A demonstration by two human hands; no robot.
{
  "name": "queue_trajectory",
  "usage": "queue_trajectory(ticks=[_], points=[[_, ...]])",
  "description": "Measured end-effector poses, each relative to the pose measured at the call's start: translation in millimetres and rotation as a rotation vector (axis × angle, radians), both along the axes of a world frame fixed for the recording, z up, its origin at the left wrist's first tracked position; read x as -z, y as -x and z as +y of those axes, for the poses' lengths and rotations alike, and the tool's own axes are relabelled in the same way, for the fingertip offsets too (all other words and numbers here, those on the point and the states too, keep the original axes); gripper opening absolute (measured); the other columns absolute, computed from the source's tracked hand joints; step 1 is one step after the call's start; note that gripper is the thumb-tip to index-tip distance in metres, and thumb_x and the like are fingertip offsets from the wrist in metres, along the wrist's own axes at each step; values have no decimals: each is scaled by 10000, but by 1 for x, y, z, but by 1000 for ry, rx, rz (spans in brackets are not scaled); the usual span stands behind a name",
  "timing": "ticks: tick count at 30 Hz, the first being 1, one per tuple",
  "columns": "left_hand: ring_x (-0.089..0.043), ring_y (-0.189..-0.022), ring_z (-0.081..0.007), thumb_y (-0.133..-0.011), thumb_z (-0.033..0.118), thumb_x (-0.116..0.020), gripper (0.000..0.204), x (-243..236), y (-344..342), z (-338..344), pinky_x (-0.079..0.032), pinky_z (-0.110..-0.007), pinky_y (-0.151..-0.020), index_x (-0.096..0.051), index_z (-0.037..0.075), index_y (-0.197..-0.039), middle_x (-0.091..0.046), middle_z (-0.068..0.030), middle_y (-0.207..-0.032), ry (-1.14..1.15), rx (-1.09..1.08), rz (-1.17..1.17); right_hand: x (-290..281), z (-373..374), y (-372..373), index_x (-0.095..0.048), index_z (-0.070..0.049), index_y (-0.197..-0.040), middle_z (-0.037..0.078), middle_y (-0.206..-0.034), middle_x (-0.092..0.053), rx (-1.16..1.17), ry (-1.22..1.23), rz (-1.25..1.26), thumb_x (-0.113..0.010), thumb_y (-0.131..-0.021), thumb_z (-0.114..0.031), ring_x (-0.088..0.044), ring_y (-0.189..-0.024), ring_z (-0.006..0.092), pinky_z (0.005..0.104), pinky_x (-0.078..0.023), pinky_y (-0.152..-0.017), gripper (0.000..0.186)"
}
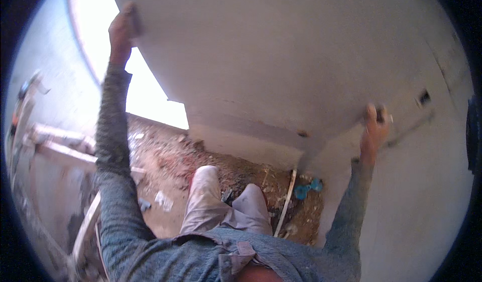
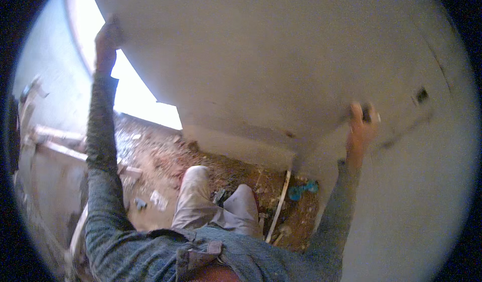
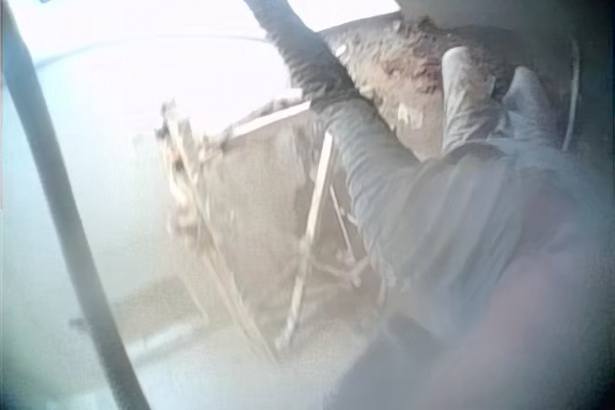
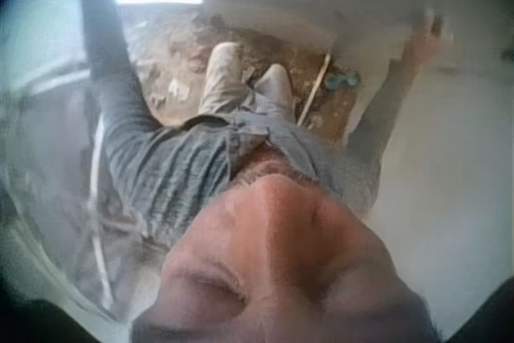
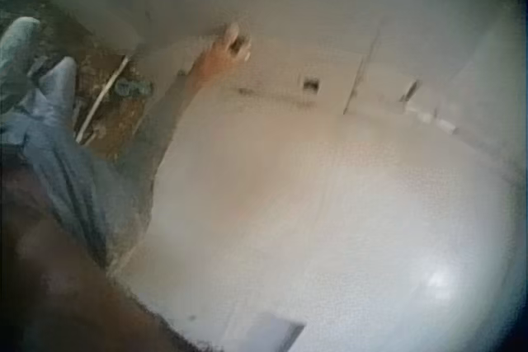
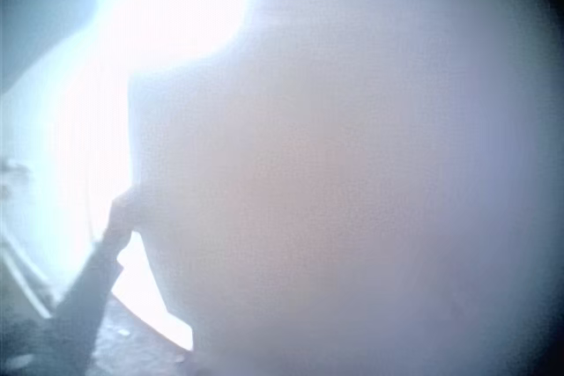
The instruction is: The person taps a wall tile into place using a rubber mallet, applies mortar to the wall around a pipe by hand, and marks a second tile for cutting around the pipe with a marker.
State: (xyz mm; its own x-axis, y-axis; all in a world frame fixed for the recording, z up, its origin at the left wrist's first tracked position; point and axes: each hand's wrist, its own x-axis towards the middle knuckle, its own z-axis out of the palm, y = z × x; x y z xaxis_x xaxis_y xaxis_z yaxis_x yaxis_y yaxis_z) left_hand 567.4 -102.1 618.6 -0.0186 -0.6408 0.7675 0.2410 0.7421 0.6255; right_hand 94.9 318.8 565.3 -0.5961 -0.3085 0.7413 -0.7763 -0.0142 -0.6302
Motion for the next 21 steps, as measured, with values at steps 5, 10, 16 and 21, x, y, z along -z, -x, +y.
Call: queue_trajectory(ticks=[5, 10, 16, 21], points=[[-641, -848, -169, -875, 458, -661, 591, -48, -30, 31, -541, -280, -729, -577, -50, -1165, -646, -107, -1029, -213, -50, 12, -23, 13, -28, -570, 38, -1088, 77, -861, -573, -25, -209, -196, -683, -882, -296, -535, -785, 182, 326, -455, -669, 409], [-639, -760, -124, -875, 496, -650, 560, -80, -61, 60, -537, -259, -664, -601, -21, -1083, -655, -70, -930, -529, 46, 82, -92, 35, -82, -497, 22, -921, 18, -796, -454, -19, -177, -207, -645, -906, -267, -426, -744, 136, 299, -385, -663, 325], [-615, -854, -142, -912, 544, -562, 613, -67, -70, 61, -517, -290, -731, -603, -31, -1121, -642, -83, -977, -762, 54, 270, -178, 85, -123, -499, 3, -918, 1, -793, -425, -181, -314, -267, -685, -879, -292, -399, -748, 111, 278, -361, -647, 350], [-578, -1055, -208, -931, 535, -528, 668, -28, -77, 31, -482, -346, -905, -522, -42, -1269, -593, -136, -1172, -895, 101, 427, -234, 90, -174, -492, -18, -889, -23, -749, -427, -174, -549, -301, -688, -880, -295, -383, -690, 96, 266, -346, -604, 339]])
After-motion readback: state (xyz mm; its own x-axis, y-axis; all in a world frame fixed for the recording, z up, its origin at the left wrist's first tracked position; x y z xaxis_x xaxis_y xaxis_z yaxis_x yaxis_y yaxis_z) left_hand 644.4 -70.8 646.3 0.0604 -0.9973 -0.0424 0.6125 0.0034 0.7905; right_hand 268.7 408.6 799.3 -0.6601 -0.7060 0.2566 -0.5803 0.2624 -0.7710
